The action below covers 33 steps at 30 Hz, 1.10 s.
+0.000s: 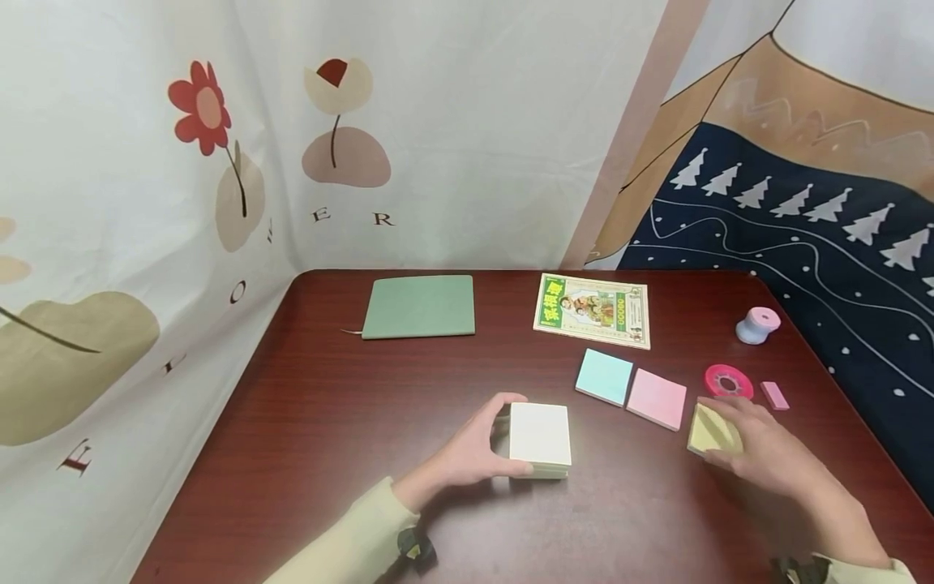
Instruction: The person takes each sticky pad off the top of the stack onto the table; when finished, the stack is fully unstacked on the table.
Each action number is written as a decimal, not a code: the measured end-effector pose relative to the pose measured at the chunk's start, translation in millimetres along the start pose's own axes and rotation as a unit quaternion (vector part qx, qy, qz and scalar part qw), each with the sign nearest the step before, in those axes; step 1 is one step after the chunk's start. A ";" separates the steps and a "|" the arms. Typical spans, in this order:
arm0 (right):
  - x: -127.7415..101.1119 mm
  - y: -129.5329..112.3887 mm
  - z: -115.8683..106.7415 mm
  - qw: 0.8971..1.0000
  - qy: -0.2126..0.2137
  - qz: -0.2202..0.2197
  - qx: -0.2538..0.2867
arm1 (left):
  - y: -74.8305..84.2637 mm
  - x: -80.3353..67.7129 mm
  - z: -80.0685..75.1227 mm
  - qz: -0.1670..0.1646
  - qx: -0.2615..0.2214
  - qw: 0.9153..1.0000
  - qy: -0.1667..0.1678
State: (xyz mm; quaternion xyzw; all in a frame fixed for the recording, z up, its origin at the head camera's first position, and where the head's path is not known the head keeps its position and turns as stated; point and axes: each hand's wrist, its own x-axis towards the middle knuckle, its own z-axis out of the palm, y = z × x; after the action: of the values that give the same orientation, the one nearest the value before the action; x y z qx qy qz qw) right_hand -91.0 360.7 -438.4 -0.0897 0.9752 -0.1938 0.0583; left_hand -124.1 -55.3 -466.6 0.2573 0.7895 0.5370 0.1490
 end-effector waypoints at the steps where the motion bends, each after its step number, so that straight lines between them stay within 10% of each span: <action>1: 1.1 -5.5 -3.3 1.000 0.004 -0.005 0.002 | -0.2 0.2 0.0 0.000 0.000 1.000 0.000; 11: 19.2 -99.8 11.2 0.985 0.078 -0.155 0.011 | -1.4 -0.2 0.8 0.002 -0.009 1.000 0.000; 18: 33.3 -152.9 35.6 0.967 0.056 -0.246 0.035 | 0.0 0.3 -0.3 0.004 0.007 1.000 -0.002; 33: 53.2 -171.9 59.0 0.958 0.001 -0.285 0.038 | -2.9 1.5 -0.8 -0.011 0.039 0.999 -0.012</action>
State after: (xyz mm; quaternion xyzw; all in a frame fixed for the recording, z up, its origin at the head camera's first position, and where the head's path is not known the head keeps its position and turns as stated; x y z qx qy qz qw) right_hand -108.0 172.2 -430.0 -0.3617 0.9011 -0.2392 0.0028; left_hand -126.5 -55.9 -468.9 0.2608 0.8109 0.5008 0.1536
